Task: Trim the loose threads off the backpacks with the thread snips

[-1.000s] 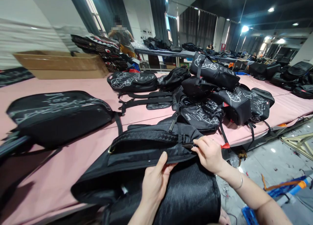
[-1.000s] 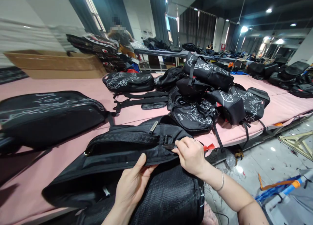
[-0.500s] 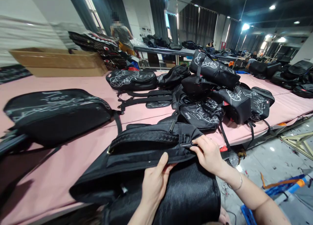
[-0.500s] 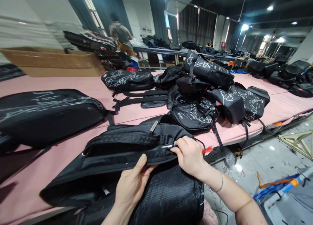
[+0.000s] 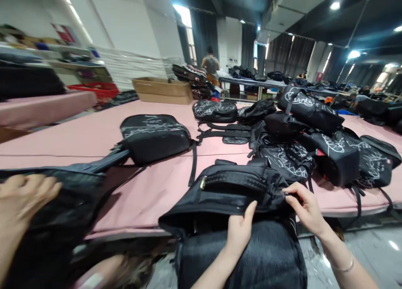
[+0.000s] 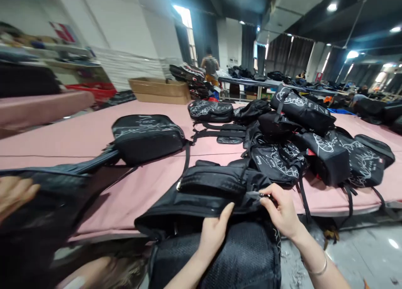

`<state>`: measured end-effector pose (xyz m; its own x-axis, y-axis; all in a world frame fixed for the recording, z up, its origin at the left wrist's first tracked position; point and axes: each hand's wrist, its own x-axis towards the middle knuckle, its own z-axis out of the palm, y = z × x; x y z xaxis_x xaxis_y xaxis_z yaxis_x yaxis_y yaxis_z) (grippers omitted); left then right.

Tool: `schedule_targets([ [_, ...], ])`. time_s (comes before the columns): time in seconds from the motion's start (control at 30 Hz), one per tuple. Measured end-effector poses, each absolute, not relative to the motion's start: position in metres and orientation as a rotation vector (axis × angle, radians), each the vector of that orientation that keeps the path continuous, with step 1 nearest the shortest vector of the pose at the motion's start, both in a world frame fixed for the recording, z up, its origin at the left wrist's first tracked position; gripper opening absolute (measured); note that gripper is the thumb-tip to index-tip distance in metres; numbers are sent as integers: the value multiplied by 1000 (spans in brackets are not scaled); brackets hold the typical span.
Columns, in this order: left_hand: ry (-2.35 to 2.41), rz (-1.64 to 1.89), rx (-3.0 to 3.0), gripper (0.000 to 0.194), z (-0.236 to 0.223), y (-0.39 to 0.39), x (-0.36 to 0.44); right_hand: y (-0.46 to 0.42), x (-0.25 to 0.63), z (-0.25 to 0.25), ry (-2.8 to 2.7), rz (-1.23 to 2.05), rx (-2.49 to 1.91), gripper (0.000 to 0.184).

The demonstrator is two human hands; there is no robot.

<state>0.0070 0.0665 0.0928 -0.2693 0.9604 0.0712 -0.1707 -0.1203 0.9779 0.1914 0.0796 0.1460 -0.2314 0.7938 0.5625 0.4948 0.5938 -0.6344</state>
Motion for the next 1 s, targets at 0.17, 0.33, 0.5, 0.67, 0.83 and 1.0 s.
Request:
schedule_targets([
  [0.17,1215,1500,1352,22,72,61,26,92,168,179,-2001,410,-962,23],
  [0.33,969,1400,1389,22,72,61,23,90,144,183,-2350,357,-844,13],
  [0.5,993,1695,620,27,93,61,-15,84,154,166,-2470,396,-854,17],
  [0.67,837,1709,209,30,114,65,-44,83,168,171,-2416,537,-901,21],
  [0.83,840,1699,214,38,117,52,-33,87,174,204,-2196,481,-1098,15],
  [1.0,888,1710,305,44,118,44,-17,95,150,225,-2310,125,-1052,7],
])
